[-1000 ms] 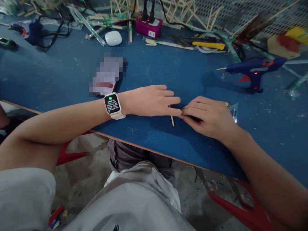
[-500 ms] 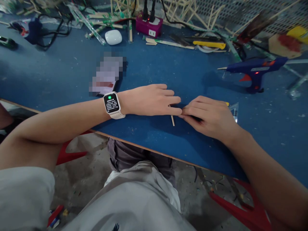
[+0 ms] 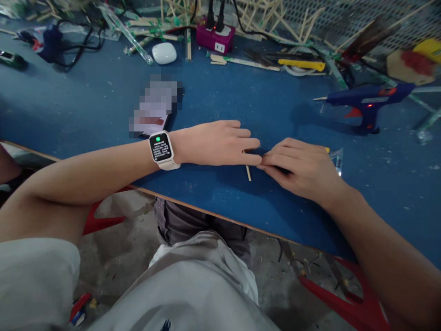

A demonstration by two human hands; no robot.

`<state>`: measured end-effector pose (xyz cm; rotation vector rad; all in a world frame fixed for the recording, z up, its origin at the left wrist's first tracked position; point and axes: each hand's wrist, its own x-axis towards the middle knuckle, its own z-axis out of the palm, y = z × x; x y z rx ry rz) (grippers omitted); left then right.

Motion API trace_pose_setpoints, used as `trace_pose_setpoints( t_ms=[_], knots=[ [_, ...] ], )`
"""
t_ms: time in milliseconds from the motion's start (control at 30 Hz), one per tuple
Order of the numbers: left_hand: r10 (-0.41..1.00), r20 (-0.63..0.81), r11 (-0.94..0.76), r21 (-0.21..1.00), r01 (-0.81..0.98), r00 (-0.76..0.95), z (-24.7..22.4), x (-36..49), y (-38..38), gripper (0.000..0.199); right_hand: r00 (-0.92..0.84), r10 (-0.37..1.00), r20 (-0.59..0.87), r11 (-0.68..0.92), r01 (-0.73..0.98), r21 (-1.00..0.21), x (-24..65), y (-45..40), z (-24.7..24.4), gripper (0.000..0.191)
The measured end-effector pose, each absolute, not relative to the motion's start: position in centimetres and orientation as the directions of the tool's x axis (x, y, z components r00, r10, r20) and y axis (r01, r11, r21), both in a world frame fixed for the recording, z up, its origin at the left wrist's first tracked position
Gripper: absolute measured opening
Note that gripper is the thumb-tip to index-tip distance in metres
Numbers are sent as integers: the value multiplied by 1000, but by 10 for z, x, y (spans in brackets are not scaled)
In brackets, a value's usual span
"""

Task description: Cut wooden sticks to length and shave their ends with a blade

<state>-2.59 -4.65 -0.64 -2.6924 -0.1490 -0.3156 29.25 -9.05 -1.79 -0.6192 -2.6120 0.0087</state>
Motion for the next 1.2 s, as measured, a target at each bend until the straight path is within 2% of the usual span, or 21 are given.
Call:
trace_pose_setpoints(
  t_ms=[600, 833, 1067, 1200],
  knots=[
    [35, 281, -907, -393, 148, 959, -8, -26, -46, 32, -795, 440, 418, 892, 439, -104, 293, -90, -19, 14],
    [41, 278, -915, -376, 148, 960, -8, -26, -46, 29, -796, 385, 466, 914, 398, -77, 290, -90, -16, 10],
    [29, 302, -914, -377, 147, 953, -9, -26, -46, 27, -794, 445, 413, 892, 436, -122, 294, -90, -18, 15],
    [41, 285, -914, -377, 151, 958, -10, -26, -47, 27, -793, 424, 438, 900, 424, -103, 292, -91, -18, 13]
  ],
)
